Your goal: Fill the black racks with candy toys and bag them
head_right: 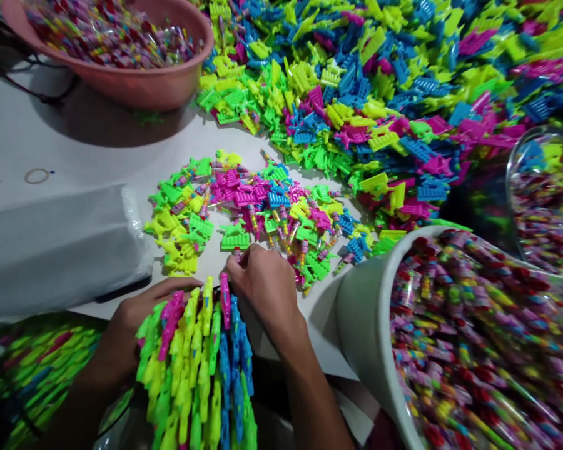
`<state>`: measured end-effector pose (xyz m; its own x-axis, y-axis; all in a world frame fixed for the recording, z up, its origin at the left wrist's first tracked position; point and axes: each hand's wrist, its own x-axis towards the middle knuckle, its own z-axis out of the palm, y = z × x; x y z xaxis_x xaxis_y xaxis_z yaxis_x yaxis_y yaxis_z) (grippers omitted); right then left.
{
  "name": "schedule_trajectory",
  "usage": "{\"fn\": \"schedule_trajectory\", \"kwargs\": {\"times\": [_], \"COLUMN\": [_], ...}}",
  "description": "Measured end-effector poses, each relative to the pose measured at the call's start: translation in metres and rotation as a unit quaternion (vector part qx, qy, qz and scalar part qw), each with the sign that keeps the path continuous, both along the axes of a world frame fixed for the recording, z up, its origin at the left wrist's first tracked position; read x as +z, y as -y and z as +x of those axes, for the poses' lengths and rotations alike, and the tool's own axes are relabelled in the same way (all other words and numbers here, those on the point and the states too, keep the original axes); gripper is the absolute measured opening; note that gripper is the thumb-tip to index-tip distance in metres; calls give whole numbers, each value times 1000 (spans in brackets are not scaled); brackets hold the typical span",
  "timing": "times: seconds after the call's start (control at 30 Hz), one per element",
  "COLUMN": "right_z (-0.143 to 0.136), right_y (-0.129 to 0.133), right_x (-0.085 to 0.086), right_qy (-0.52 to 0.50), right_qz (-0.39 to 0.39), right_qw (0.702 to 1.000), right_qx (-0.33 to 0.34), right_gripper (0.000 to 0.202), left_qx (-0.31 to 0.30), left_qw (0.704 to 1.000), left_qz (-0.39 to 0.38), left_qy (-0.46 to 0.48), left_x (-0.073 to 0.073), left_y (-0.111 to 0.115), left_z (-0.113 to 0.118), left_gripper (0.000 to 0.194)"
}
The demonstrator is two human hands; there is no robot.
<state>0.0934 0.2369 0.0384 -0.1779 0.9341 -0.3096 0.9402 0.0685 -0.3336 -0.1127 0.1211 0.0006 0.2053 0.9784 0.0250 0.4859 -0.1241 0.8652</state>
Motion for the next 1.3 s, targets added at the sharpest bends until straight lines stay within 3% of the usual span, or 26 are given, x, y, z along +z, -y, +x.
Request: {"fn": "schedule_trajectory", "kwargs": {"times": [0.2, 0.37, 0.5, 0.63, 0.73, 0.93, 1.13, 1.23, 1.3], "right_z": [40, 73, 86, 88, 86, 82, 80, 85, 87], "right_y": [17, 52, 78, 96, 105, 108, 105, 95, 80], "right_x": [6, 3, -1, -8, -14, -16, 2, 11, 13], "right_qy": [26, 7, -132, -312, -370, -273, -123, -141, -142], "right_qz": [-13, -20, -38, -40, -25, 30, 32, 2, 54], "right_qw": [997, 999, 990, 949, 928, 957, 968, 973, 985], "right_qx": [77, 47, 21, -24, -20, 89, 218, 182, 86], "right_gripper": [12, 13, 7, 20, 19, 16, 15, 23, 26], "left_qx": [14, 65, 119, 111, 108, 103, 79, 95, 96], "left_qw": [1000, 996, 990, 990, 992, 993, 992, 992, 993], "left_qz": [12, -49, -67, -80, -61, -49, -96, -83, -64], "left_qy": [7, 31, 33, 38, 17, 5, 15, 11, 0], "left_x": [0, -3, -8, -10, -10, -10, -6, -7, -9], "left_y": [-1, 2, 5, 6, 5, 5, 6, 6, 5], "left_z": [0, 1, 2, 0, -1, -2, -4, -4, -5], "left_gripper": [24, 26, 32, 28, 26, 28, 28, 27, 29]}}
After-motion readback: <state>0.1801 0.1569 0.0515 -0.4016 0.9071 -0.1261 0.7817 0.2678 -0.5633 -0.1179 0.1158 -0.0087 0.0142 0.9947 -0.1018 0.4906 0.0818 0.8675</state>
